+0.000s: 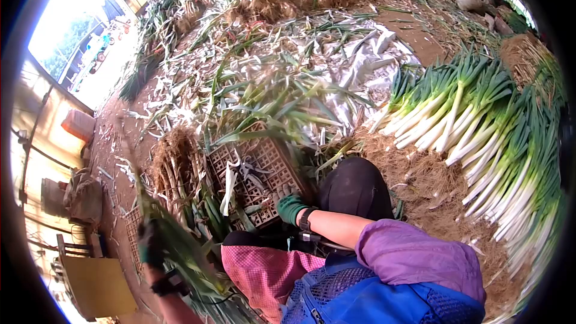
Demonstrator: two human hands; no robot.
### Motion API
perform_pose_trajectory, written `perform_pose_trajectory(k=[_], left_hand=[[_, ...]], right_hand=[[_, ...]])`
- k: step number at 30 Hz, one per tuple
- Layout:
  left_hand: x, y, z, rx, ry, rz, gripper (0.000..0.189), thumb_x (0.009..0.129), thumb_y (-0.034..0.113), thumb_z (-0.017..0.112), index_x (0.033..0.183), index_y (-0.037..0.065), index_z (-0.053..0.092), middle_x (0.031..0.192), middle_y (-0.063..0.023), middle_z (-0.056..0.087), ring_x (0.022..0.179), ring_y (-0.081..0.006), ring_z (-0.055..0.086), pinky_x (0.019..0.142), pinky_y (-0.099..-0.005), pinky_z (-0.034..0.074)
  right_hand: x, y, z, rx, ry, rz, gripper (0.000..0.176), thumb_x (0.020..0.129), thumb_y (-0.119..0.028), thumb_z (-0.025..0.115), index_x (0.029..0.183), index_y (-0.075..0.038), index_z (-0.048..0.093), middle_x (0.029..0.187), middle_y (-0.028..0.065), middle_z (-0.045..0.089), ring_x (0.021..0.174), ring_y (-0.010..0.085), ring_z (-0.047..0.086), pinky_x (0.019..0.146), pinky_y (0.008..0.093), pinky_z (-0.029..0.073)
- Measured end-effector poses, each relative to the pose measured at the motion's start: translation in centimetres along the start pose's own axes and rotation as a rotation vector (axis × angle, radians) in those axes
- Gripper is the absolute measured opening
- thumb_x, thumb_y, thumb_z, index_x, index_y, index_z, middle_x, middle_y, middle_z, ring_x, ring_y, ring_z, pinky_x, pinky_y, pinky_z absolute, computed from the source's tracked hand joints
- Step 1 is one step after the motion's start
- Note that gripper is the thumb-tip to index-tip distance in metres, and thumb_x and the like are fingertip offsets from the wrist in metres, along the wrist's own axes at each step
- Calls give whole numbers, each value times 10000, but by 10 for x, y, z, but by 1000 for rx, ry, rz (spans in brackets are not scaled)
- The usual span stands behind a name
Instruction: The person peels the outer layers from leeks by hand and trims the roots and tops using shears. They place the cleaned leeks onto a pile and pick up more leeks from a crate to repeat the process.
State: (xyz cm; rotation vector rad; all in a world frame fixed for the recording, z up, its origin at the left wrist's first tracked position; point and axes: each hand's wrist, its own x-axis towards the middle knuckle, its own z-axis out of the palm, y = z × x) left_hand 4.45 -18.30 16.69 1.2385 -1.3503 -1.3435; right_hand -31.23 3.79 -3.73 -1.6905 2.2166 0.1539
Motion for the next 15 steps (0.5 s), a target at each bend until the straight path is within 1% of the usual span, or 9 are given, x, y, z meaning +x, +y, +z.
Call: perform_pose_trajectory(k=[1,3,4,6,8,10,12,13,15], left_hand=[[0,22,-38,-198,-180,62,180,969,142,635,1138,81,637,898,-3,656,686,-86,579,568,-217,469],[-44,102,-74,379,-147,243,275,1028,204,513,1245,59,599,1022,-48,628,777,-113,588,664,-253,507],[-64,129,-96,581,-80,263,362,1024,176,493,1358,36,517,1172,-101,598,897,-153,610,733,-283,522],[-116,169,-98,403,-76,286,449,1013,145,493,1442,37,415,1255,-135,571,988,-182,616,793,-294,528],[-170,210,-66,251,-108,181,513,1011,131,481,1496,43,336,1295,-156,560,1043,-201,619,829,-304,533],[-191,201,-50,76,-174,23,420,986,114,516,1387,37,416,1148,-116,588,892,-168,605,720,-289,516],[-185,151,-57,-210,-310,-238,329,960,97,551,1278,30,495,1001,-77,616,741,-134,590,611,-273,499],[-188,130,-34,-234,-350,-342,284,948,88,568,1223,27,534,927,-57,630,666,-117,583,556,-266,490],[-194,80,48,46,-403,-470,127,931,102,617,1053,70,599,835,-9,625,637,-103,573,543,-257,476]], right_hand=[[2,2,5,93,53,15,493,959,-240,391,1405,-38,452,1493,206,407,1385,395,374,1088,515,308],[3,6,6,297,125,26,411,898,-212,498,1266,-34,538,1304,218,540,1223,396,496,983,505,392],[3,9,-3,446,125,18,378,869,-193,536,1207,-24,555,1197,226,585,1115,400,552,910,498,431],[-2,12,-23,703,92,-29,317,812,-154,614,1091,-4,590,982,243,673,899,408,664,764,484,509],[-13,11,-50,780,3,-118,288,788,-175,646,1003,16,625,896,252,676,844,408,672,718,480,512],[-29,12,-75,780,-93,-203,277,764,-196,678,914,36,660,809,260,679,789,409,681,671,475,514],[-43,12,-86,703,-208,-270,308,778,-230,676,927,38,659,796,244,680,775,387,683,662,461,514],[-53,11,-82,671,-227,-322,322,789,-246,670,937,39,656,782,230,680,763,367,686,654,452,513],[-66,8,-77,821,-317,-225,309,823,-268,636,939,18,641,731,188,663,693,310,672,620,427,496]])
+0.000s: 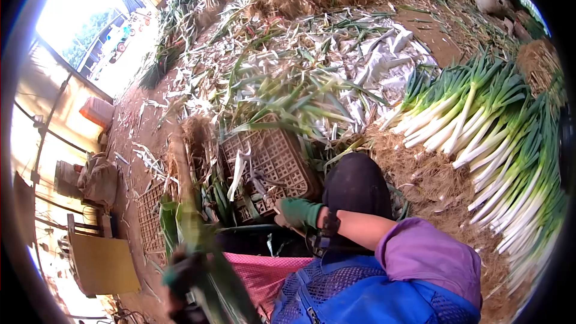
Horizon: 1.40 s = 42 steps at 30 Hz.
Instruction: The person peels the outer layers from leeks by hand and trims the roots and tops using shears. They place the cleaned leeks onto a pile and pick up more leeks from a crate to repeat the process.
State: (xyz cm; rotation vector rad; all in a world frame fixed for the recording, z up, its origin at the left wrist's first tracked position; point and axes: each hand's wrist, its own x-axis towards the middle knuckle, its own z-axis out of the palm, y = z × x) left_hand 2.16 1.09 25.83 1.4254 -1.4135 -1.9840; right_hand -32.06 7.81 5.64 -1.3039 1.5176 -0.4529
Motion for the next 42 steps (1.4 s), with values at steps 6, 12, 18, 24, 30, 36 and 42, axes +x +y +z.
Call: perform_pose_trajectory(k=[6,12,18,24,30,36,42], left_hand=[[139,-163,59,868,63,52,388,773,350,737,914,10,616,742,-100,644,680,-176,615,640,-350,498],[143,-114,120,1273,341,283,688,804,439,698,1345,87,459,1207,-249,568,1049,-438,594,871,-492,505],[163,-104,169,166,-360,-258,396,954,387,587,1186,75,662,983,-51,724,816,-178,703,672,-316,556],[212,-200,163,1017,-484,632,171,760,38,682,923,91,676,886,-76,708,791,-244,680,657,-346,530],[191,-160,181,111,-345,-153,182,719,0,702,847,116,643,749,-23,624,653,-158,582,577,-281,489],[173,-123,196,-49,-352,53,192,921,202,657,1018,39,629,881,-62,679,720,-143,651,596,-278,549],[168,-132,178,-117,-323,-266,279,893,177,674,1109,12,611,917,-85,687,788,-164,677,679,-305,582]], right_hand=[[-103,-12,-14,189,54,51,260,863,-258,598,944,-12,580,702,152,639,657,288,645,609,415,471],[-105,6,0,-69,103,64,260,903,-279,599,1016,-45,594,699,141,647,640,260,656,601,406,487],[-116,2,10,-280,380,-175,265,946,-297,542,1023,-46,581,782,214,674,746,383,682,669,491,516],[-180,15,-24,-559,-253,-361,340,940,-350,564,1069,-36,561,915,203,685,852,381,679,739,481,518],[-186,41,-153,-385,-77,-481,264,926,-178,631,1169,-75,651,927,104,677,855,243,653,749,359,535],[-148,-50,-145,-683,808,-385,736,897,-418,665,1422,23,395,1401,263,482,1312,381,476,1084,415,407],[-7,26,-20,27,218,-101,915,826,-591,670,1384,70,370,1307,286,501,1173,393,550,1011,444,441]])
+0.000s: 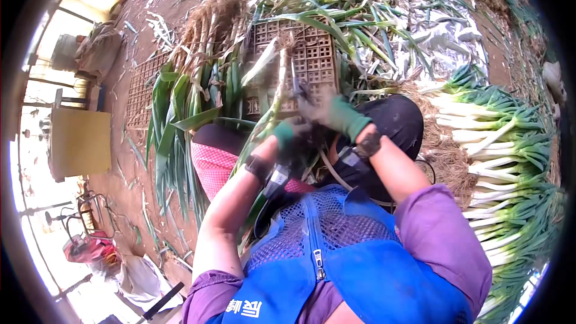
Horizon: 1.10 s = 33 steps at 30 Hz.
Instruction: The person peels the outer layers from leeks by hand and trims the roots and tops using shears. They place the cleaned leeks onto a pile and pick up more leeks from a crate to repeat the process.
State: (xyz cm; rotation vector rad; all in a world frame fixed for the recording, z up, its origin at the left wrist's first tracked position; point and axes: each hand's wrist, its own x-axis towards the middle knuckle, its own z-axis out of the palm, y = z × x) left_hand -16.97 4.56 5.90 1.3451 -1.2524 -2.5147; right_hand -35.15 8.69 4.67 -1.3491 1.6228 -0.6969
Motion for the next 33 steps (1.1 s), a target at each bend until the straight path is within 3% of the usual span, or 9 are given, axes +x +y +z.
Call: perform_pose_trajectory(k=[4,6,10,12,14,18,25,28,33], left_hand=[[-16,-4,-23,494,19,-99,302,913,258,680,1066,1,638,895,-66,678,760,-149,646,651,-294,547],[-17,-13,-40,572,72,106,316,918,303,678,1071,28,654,911,-57,672,783,-153,644,678,-299,546],[-65,21,-49,1147,480,578,455,896,359,701,1175,6,628,1026,-107,689,922,-195,653,839,-334,536],[-77,29,-51,1263,753,397,534,837,409,758,1178,18,632,1032,-123,694,908,-190,653,838,-329,523],[-53,5,-93,1028,433,-110,640,791,498,762,1220,45,620,1107,-177,700,1005,-325,677,892,-387,519],[-53,6,-66,521,341,60,558,771,290,839,1193,-3,621,1034,-44,688,914,-119,628,827,-280,516],[18,-3,-110,553,371,380,334,840,188,786,1111,49,649,929,-7,672,816,-87,614,699,-250,521],[10,6,-85,655,504,91,369,800,234,804,1075,30,668,852,-41,689,724,-124,632,620,-295,529],[-17,12,-60,175,393,40,265,919,292,693,1015,45,692,826,-26,675,706,-112,630,618,-289,517]], right_hand=[[20,37,63,146,-56,-4,634,863,-375,709,1352,-27,503,1106,181,654,991,241,635,878,359,506],[19,28,55,30,-145,190,888,786,-647,668,1351,13,480,1102,263,667,1020,366,659,900,412,512],[2,14,59,-610,-243,67,931,774,-589,657,1399,59,423,1494,335,342,1373,486,359,1098,589,306],[-1,36,85,-639,-103,-2,975,773,-562,659,1453,65,350,1541,349,222,1392,529,265,1106,656,212],[-4,25,83,-742,-60,25,1053,760,-513,693,1497,85,236,1503,347,292,1397,487,302,1133,576,238],[18,31,84,-669,63,161,1014,734,-486,721,1460,82,299,1459,311,384,1353,451,384,1099,565,299],[9,18,49,-346,198,255,867,715,-374,715,1378,75,383,1225,301,581,1132,443,577,971,503,460],[2,20,32,-102,173,275,580,725,-286,657,1208,14,541,1012,300,666,938,425,668,815,484,530],[-94,-38,6,60,-61,97,615,776,-281,650,1289,10,478,1005,298,639,959,452,630,812,486,503]])
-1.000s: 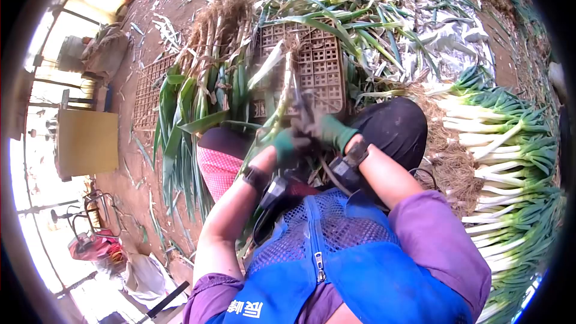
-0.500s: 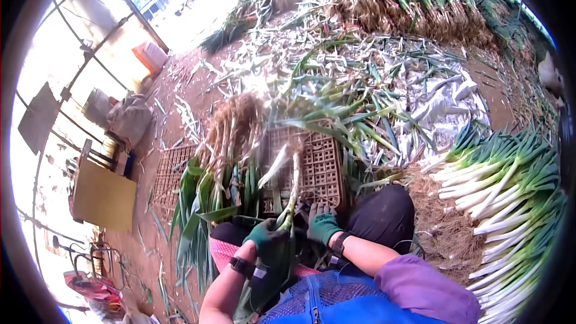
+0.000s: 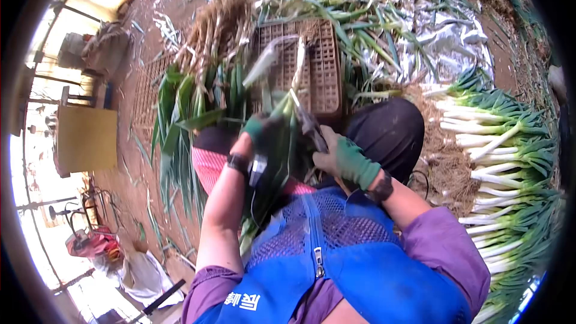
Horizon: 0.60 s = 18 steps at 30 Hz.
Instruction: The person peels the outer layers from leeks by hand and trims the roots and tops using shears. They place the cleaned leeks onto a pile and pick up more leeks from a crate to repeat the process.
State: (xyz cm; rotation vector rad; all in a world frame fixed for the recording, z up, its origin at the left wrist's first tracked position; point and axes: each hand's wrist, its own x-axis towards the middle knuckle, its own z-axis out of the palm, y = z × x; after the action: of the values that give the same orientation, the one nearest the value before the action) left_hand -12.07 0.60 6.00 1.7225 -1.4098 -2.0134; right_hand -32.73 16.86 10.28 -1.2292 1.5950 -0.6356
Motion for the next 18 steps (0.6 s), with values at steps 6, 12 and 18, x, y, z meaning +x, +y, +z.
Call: perform_pose_trajectory(k=[6,12,18], left_hand=[[22,-17,-11,-52,45,-12,311,943,350,623,931,47,692,793,-32,657,688,-117,599,605,-296,487],[56,-48,-27,277,214,126,395,905,378,636,1107,39,653,786,-59,645,709,-162,615,630,-325,510],[12,-14,-9,1233,807,982,560,814,472,715,1237,121,608,932,-182,700,880,-408,654,827,-442,517]], right_hand=[[-53,13,12,-214,-38,-30,642,797,-268,641,1340,9,441,1010,291,640,952,446,636,815,470,510],[-47,12,23,-200,-54,-71,558,803,-232,632,1282,10,480,989,281,638,939,442,634,797,478,505],[-17,5,15,-230,57,65,556,800,-268,614,1246,35,479,940,301,650,886,471,635,795,488,513]])
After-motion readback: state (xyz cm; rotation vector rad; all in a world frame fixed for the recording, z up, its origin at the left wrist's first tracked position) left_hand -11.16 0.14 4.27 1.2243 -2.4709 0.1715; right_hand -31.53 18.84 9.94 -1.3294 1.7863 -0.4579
